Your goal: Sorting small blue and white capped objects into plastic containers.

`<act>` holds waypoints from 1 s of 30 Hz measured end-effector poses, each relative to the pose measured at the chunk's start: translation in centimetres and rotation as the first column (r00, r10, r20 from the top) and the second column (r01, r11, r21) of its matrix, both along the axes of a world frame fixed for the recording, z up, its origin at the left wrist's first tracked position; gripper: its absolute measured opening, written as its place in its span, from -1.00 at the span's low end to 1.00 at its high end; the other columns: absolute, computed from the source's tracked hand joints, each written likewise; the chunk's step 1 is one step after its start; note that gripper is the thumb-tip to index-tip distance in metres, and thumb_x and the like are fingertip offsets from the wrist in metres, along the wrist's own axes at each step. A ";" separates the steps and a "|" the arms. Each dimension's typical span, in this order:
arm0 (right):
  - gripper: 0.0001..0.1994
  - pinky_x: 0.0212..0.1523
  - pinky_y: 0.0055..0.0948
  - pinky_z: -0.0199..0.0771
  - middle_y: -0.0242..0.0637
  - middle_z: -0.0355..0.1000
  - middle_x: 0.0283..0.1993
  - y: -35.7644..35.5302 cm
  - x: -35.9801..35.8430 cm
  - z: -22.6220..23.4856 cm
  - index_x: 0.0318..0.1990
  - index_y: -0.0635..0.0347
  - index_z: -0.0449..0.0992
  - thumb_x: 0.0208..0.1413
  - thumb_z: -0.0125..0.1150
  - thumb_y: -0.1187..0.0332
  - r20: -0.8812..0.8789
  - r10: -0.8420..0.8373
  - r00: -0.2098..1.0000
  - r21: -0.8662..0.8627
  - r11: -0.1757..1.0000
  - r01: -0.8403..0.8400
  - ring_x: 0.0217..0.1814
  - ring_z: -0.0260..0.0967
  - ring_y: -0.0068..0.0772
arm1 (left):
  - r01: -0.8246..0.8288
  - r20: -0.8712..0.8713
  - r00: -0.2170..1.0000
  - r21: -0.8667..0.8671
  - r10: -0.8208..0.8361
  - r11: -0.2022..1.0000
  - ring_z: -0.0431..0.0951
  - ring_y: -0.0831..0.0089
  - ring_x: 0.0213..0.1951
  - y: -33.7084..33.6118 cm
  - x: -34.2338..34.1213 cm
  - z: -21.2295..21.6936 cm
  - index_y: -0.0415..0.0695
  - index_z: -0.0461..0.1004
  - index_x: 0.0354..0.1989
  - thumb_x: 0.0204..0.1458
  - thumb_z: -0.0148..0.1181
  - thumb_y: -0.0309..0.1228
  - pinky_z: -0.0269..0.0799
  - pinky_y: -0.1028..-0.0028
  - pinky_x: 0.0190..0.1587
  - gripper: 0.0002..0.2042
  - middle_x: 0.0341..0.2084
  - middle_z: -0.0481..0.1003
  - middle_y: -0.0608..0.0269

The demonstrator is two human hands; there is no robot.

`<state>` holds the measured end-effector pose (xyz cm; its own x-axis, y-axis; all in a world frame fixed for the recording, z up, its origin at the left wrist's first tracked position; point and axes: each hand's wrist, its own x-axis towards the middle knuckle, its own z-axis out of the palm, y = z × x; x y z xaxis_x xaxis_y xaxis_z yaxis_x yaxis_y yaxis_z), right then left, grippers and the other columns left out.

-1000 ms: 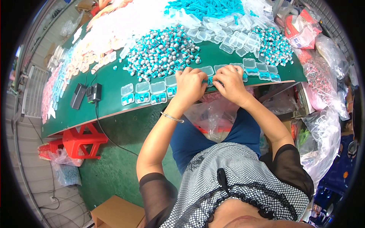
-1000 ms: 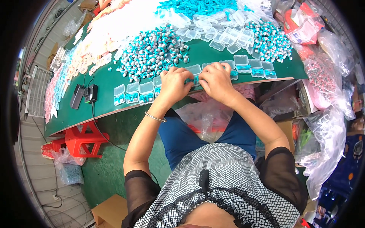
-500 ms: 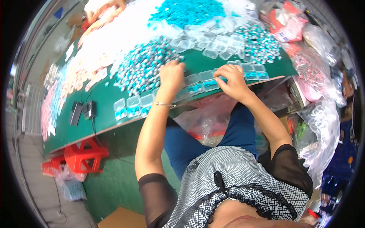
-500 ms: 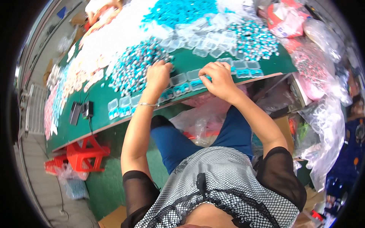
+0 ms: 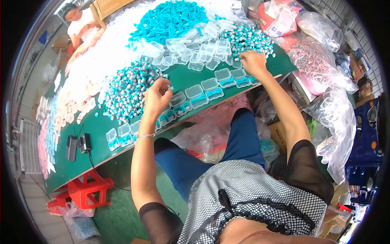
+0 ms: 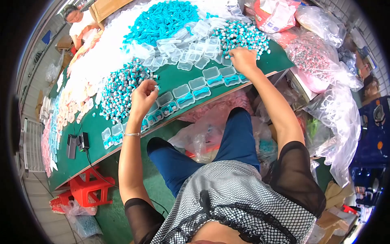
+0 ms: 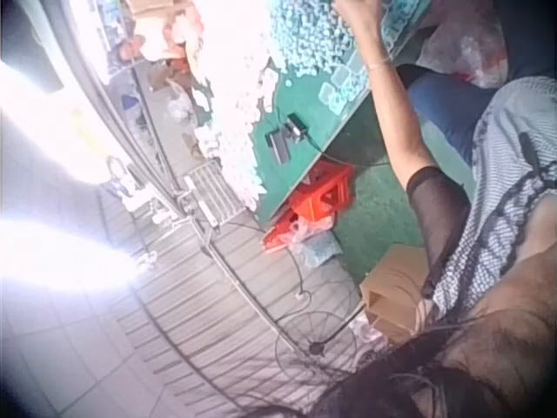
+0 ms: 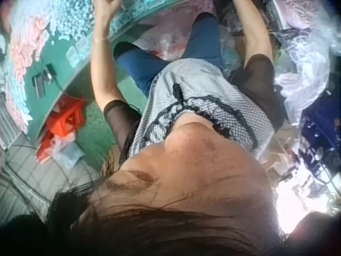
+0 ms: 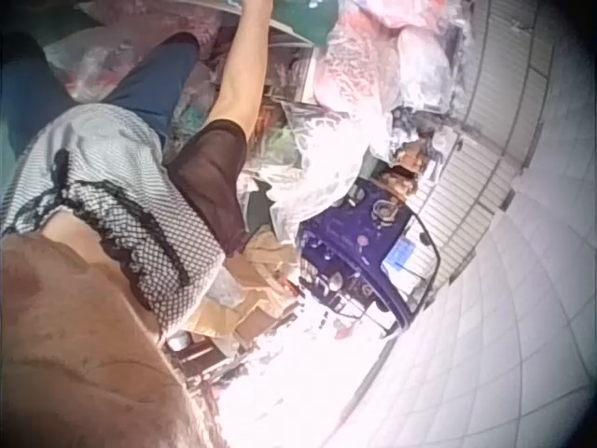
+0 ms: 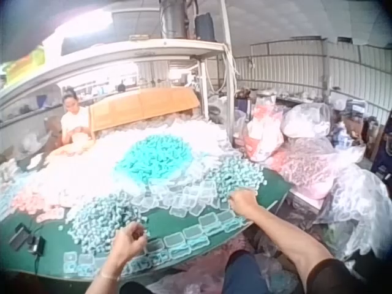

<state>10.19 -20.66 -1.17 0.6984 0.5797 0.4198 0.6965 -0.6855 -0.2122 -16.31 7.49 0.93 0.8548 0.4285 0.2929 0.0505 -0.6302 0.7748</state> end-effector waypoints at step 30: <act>-0.90 0.00 -0.33 0.13 -0.43 0.49 -0.29 5.2 -15.5 0.6 -0.35 0.03 0.55 -0.07 0.24 0.38 -0.124 0.603 0.788 0.363 0.767 -0.529 -0.18 0.37 -0.36 | 0.013 0.030 0.999 0.498 -0.033 0.867 0.49 0.34 -0.32 -7.7 -2.1 -1.2 0.01 0.56 -0.43 -0.20 0.31 -0.43 0.21 0.29 -0.25 -0.89 -0.47 0.51 0.36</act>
<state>-5.26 -15.42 -0.55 0.3755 0.7728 0.5115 0.8453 -0.0593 -0.5310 -18.37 -0.19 -0.31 0.8473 0.1981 0.4928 0.0093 -0.9333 0.3591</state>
